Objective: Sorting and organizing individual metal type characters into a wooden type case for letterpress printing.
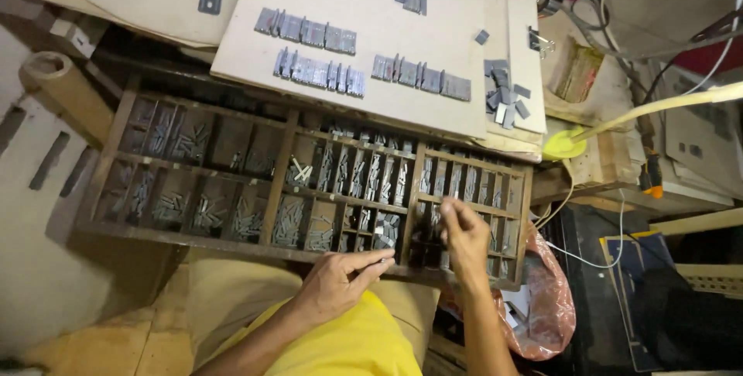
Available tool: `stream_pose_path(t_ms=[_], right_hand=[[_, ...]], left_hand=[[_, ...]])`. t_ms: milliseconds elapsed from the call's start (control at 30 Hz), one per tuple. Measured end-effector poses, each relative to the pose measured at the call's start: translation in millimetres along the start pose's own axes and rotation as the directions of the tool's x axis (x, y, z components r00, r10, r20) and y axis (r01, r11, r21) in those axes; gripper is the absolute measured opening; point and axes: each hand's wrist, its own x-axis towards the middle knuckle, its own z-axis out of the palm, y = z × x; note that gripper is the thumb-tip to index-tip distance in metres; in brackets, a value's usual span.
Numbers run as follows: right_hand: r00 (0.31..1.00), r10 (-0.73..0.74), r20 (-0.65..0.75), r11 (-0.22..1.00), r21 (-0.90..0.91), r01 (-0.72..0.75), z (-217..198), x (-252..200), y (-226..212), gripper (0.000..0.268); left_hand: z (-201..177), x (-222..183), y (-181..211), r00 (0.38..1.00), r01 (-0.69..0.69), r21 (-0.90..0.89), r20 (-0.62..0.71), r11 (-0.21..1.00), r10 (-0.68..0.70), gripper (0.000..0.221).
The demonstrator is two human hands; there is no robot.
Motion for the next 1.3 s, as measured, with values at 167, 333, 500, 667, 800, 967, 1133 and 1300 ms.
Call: stream_pose_path(t_ms=[167, 333, 500, 667, 800, 967, 1133, 1300], right_hand=[[0.857, -0.387, 0.340, 0.918, 0.061, 0.391, 0.4, -66.1, -15.2, 0.019], [0.788, -0.503, 0.355, 0.860, 0.118, 0.496, 16.3, -87.9, -42.8, 0.021], [0.775, -0.531, 0.344, 0.836, 0.060, 0.546, 27.3, -90.8, -48.9, 0.022], [0.814, -0.511, 0.278, 0.847, 0.003, 0.531, 32.3, -94.1, -64.4, 0.007], [0.861, -0.442, 0.251, 0.891, 0.011, 0.455, 24.2, -88.1, -57.8, 0.010], [0.991, 0.089, 0.096, 0.991, -0.109, -0.078, -16.1, -43.3, -12.4, 0.014], [0.967, -0.034, -0.253, 0.983, -0.182, -0.013, -80.6, 44.4, 59.8, 0.020], [0.890, 0.103, -0.444, 0.976, -0.130, -0.177, -113.3, 96.6, 79.8, 0.016]], left_hand=[[1.3, 0.0, 1.8, 0.998, 0.050, -0.024, 0.050, 0.998, -0.048, 0.033], [4.5, 0.2, -1.6, 0.999, -0.031, -0.029, 0.035, 0.999, 0.032, 0.033], [1.3, 1.6, -0.9, 0.998, -0.053, -0.042, 0.012, 0.998, 0.054, 0.034], [0.7, 7.0, -1.6, 1.000, -0.005, 0.053, 0.015, 0.999, 0.004, 0.035], [2.8, 12.4, -0.6, 0.997, -0.071, 0.054, 0.035, 0.996, 0.069, 0.036], [0.9, 13.2, 2.9, 0.910, 0.328, 0.159, 0.210, 0.931, -0.357, 0.053], [1.8, 11.1, -3.1, 0.859, 0.377, 0.170, 0.303, 0.911, -0.412, 0.055], [5.0, 13.4, -6.6, 0.856, 0.369, 0.130, 0.338, 0.920, -0.391, 0.058]])
